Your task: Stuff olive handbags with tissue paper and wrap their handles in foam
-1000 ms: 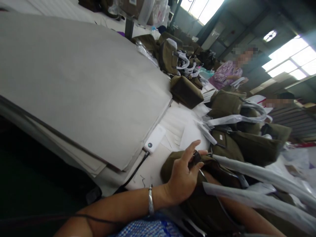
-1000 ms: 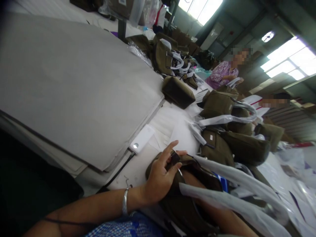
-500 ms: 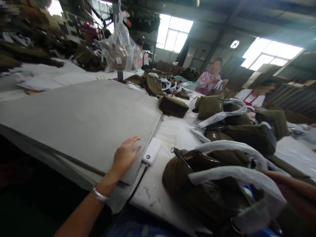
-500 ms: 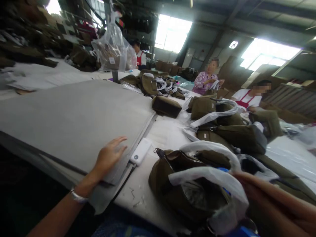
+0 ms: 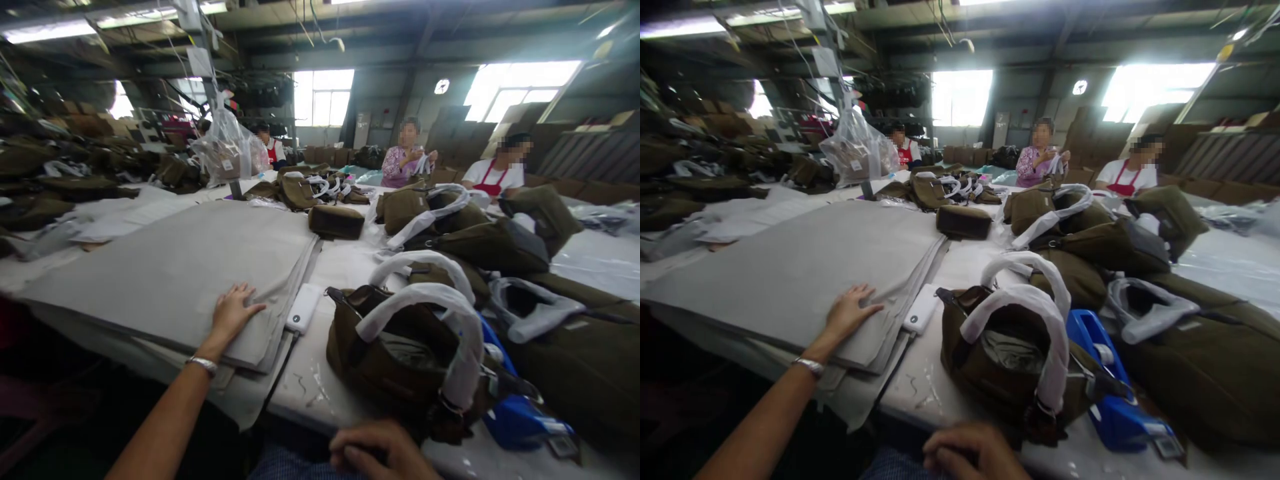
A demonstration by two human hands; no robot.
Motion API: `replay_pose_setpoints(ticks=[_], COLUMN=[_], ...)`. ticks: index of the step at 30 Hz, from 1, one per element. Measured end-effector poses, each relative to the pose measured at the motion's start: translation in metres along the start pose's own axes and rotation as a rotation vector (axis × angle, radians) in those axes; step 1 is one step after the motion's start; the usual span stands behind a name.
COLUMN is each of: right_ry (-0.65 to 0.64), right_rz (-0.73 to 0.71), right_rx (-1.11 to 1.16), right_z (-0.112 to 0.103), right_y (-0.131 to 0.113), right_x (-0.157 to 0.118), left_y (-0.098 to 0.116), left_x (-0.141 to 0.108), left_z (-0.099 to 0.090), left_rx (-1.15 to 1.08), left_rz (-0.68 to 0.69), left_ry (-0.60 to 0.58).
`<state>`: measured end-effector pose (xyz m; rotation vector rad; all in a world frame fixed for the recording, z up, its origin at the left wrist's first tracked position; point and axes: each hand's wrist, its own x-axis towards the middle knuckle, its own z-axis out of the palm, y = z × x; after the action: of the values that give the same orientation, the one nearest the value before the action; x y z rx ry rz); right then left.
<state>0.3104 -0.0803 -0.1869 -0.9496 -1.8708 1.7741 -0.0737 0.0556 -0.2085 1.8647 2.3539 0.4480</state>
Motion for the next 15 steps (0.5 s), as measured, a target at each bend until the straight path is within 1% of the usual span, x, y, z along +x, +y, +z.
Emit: replay_pose_setpoints(ticks=[2, 4, 7, 11, 13, 15], right_ry=[0.01, 0.057, 0.163, 0.25, 0.315, 0.381], right_rz=[-0.031, -0.064, -0.112, -0.096, -0.077, -0.056], right_rx=[0.124, 0.23, 0.409, 0.665, 0.773, 0.879], right_z=[0.017, 0.027, 0.033, 0.039, 0.042, 0.046], right_y=[0.003, 0.005, 0.004, 0.002, 0.003, 0.004], right_x=[0.023, 0.046, 0.08, 0.126, 0.148, 0.167], left_y=[0.0, -0.002, -0.006, -0.011, -0.009, -0.003], left_x=[0.0, 0.001, 0.004, 0.011, 0.011, 0.004], left_z=[-0.002, -0.005, -0.012, -0.028, -0.038, -0.046], left_rx=[-0.025, -0.06, -0.129, -0.223, -0.255, -0.278], left_rz=[-0.008, -0.017, -0.033, -0.049, -0.042, -0.022], left_ry=[0.018, 0.037, 0.054, 0.065, 0.075, 0.083])
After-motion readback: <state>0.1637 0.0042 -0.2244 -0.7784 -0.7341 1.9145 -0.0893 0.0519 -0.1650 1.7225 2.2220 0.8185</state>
